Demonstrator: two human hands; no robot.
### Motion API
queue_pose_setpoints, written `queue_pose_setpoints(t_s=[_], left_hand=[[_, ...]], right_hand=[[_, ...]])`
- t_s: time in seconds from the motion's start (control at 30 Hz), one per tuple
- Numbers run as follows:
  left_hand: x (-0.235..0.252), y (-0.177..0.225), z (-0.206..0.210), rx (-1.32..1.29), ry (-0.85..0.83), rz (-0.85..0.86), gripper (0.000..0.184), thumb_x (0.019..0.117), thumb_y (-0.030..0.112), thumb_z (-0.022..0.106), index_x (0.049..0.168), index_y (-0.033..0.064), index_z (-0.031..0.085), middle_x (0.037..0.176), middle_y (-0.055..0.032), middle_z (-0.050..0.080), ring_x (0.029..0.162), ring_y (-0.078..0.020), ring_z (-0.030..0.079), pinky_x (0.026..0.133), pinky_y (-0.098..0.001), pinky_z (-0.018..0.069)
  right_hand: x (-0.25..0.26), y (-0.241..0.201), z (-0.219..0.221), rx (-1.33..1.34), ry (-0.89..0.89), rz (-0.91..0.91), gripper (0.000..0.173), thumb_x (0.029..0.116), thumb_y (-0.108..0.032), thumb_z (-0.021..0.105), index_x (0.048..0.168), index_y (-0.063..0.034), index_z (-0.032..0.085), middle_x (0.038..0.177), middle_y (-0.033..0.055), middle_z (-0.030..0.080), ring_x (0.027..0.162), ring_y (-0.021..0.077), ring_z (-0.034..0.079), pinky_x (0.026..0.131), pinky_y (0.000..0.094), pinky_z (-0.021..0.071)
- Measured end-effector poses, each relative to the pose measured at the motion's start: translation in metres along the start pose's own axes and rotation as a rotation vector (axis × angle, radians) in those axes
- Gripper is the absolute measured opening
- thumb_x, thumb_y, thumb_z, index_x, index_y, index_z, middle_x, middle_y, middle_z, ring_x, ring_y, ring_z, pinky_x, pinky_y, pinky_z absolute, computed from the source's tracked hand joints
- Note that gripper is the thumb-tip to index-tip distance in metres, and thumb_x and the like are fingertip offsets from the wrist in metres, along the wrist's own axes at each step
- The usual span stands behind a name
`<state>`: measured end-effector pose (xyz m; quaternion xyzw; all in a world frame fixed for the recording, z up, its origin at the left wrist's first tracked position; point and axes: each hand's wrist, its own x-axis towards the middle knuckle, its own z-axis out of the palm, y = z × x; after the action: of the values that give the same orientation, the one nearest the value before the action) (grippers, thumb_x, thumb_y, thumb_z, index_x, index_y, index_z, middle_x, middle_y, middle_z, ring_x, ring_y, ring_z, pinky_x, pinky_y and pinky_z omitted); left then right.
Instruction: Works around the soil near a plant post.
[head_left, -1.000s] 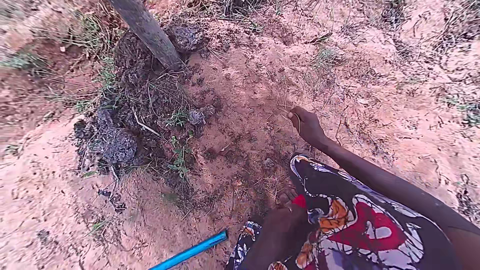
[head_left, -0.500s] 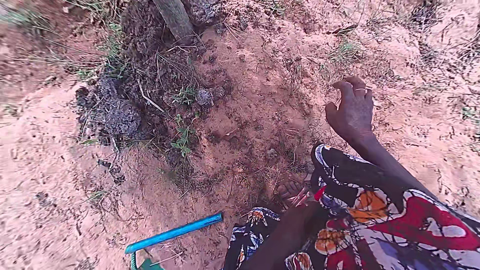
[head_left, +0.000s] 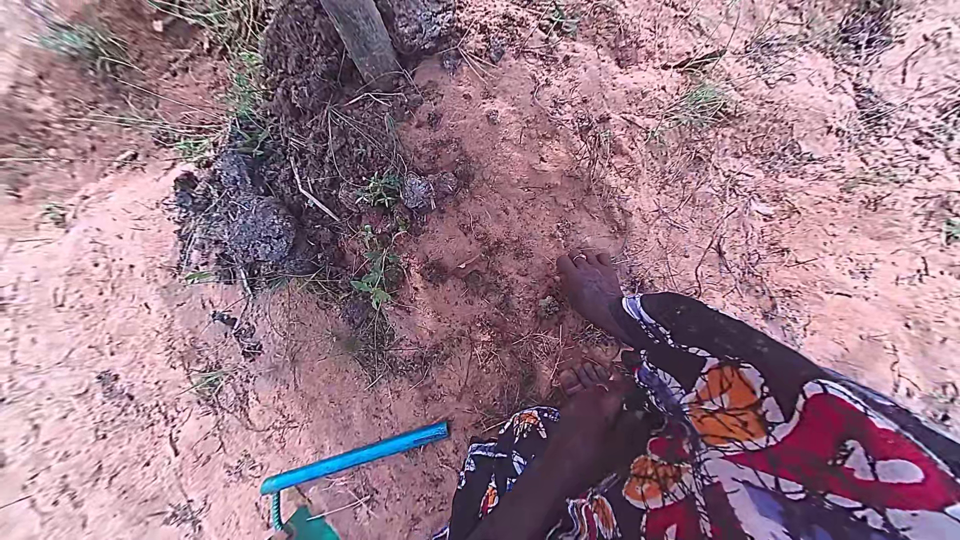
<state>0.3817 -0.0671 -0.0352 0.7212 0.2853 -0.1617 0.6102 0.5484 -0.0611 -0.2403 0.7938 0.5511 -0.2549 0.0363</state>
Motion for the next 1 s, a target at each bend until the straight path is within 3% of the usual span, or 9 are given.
queue_pose_setpoints(t_s=[0.13, 0.2, 0.27, 0.37, 0.5, 0.57, 0.63, 0.87, 1.0], left_hand=[[0.042, -0.121, 0.054, 0.090, 0.354, 0.340, 0.052, 0.1080, 0.032, 0.039, 0.134, -0.0072, 0.062, 0.119, -0.0252, 0.071, 0.106, -0.0373, 0.071, 0.096, -0.0500, 0.0523], [0.064, -0.169, 0.067, 0.096, 0.535, 0.390, 0.062, 0.1089, 0.044, 0.031, 0.134, -0.0038, 0.063, 0.115, -0.0202, 0.073, 0.094, -0.0305, 0.073, 0.084, -0.0479, 0.0573], [0.066, -0.186, 0.065, 0.042, 0.571, 0.325, 0.065, 0.1091, 0.046, 0.031, 0.140, -0.0042, 0.058, 0.114, -0.0190, 0.073, 0.091, -0.0283, 0.073, 0.083, -0.0478, 0.0579], [0.062, -0.182, 0.071, 0.037, 0.587, 0.348, 0.069, 0.1039, 0.046, 0.043, 0.139, -0.0121, 0.054, 0.097, -0.0206, 0.073, 0.080, -0.0293, 0.072, 0.075, -0.0468, 0.0578], [0.062, -0.168, 0.116, 0.200, 0.399, 0.426, 0.041, 0.0965, 0.027, 0.062, 0.113, -0.0105, 0.068, 0.084, -0.0219, 0.071, 0.078, -0.0351, 0.073, 0.074, -0.0459, 0.0591], [0.067, -0.155, 0.130, 0.114, 0.052, 0.298, 0.027, 0.1013, 0.006, 0.055, 0.116, -0.0126, 0.067, 0.101, -0.0312, 0.071, 0.097, -0.0451, 0.071, 0.088, -0.0550, 0.0558], [0.071, -0.153, 0.133, -0.029, -0.098, 0.242, 0.029, 0.1051, 0.004, 0.047, 0.121, -0.0137, 0.064, 0.112, -0.0336, 0.068, 0.109, -0.0464, 0.067, 0.099, -0.0564, 0.0502], [0.073, -0.163, 0.126, 0.064, -0.166, 0.197, 0.032, 0.1069, 0.009, 0.047, 0.129, -0.0069, 0.062, 0.119, -0.0311, 0.067, 0.118, -0.0460, 0.063, 0.105, -0.0578, 0.0455], [0.071, -0.155, 0.123, 0.043, -0.138, 0.229, 0.033, 0.1056, 0.012, 0.052, 0.131, -0.0047, 0.062, 0.119, -0.0294, 0.067, 0.118, -0.0443, 0.063, 0.105, -0.0567, 0.0459]], right_hand=[[0.004, -0.002, -0.024, 0.123, -0.156, 0.132, 0.031, 0.1085, -0.014, 0.049, 0.136, -0.0033, 0.059, 0.130, 0.0237, 0.066, 0.129, 0.0415, 0.059, 0.113, 0.0569, 0.0360], [0.008, 0.006, -0.031, 0.361, -0.074, 0.206, 0.029, 0.1098, -0.015, 0.048, 0.134, -0.0037, 0.060, 0.118, 0.0276, 0.070, 0.116, 0.0468, 0.065, 0.104, 0.0617, 0.0454], [0.010, 0.020, -0.030, 0.610, 0.101, 0.201, 0.025, 0.1089, -0.013, 0.052, 0.126, 0.0009, 0.064, 0.106, 0.0297, 0.070, 0.100, 0.0481, 0.069, 0.090, 0.0653, 0.0504], [0.020, 0.035, -0.034, 0.781, 0.216, 0.168, 0.026, 0.1092, -0.011, 0.050, 0.124, 0.0027, 0.065, 0.107, 0.0226, 0.071, 0.089, 0.0335, 0.067, 0.086, 0.0544, 0.0508], [0.031, 0.044, -0.032, 1.149, 0.237, 0.127, 0.022, 0.1098, -0.010, 0.045, 0.122, -0.0002, 0.061, 0.086, 0.0047, 0.071, 0.066, 0.0084, 0.067, 0.064, 0.0266, 0.0575], [0.032, 0.039, -0.037, 1.365, 0.186, 0.140, 0.022, 0.1117, -0.011, 0.040, 0.121, -0.0011, 0.058, 0.081, 0.0028, 0.069, 0.064, 0.0104, 0.069, 0.062, 0.0273, 0.0601], [0.032, 0.033, -0.040, 1.422, 0.157, 0.171, 0.025, 0.1129, -0.014, 0.038, 0.123, -0.0024, 0.057, 0.082, 0.0036, 0.069, 0.066, 0.0133, 0.071, 0.063, 0.0300, 0.0626], [0.043, 0.024, -0.050, 1.445, 0.177, 0.097, 0.027, 0.1142, -0.020, 0.033, 0.119, -0.0065, 0.056, 0.077, 0.0000, 0.067, 0.061, 0.0131, 0.070, 0.061, 0.0329, 0.0636], [0.050, 0.017, -0.080, 1.396, 0.251, 0.053, 0.023, 0.1138, -0.023, 0.036, 0.112, -0.0129, 0.056, 0.062, -0.0087, 0.049, 0.044, 0.0015, 0.043, 0.043, 0.0168, 0.0396]])
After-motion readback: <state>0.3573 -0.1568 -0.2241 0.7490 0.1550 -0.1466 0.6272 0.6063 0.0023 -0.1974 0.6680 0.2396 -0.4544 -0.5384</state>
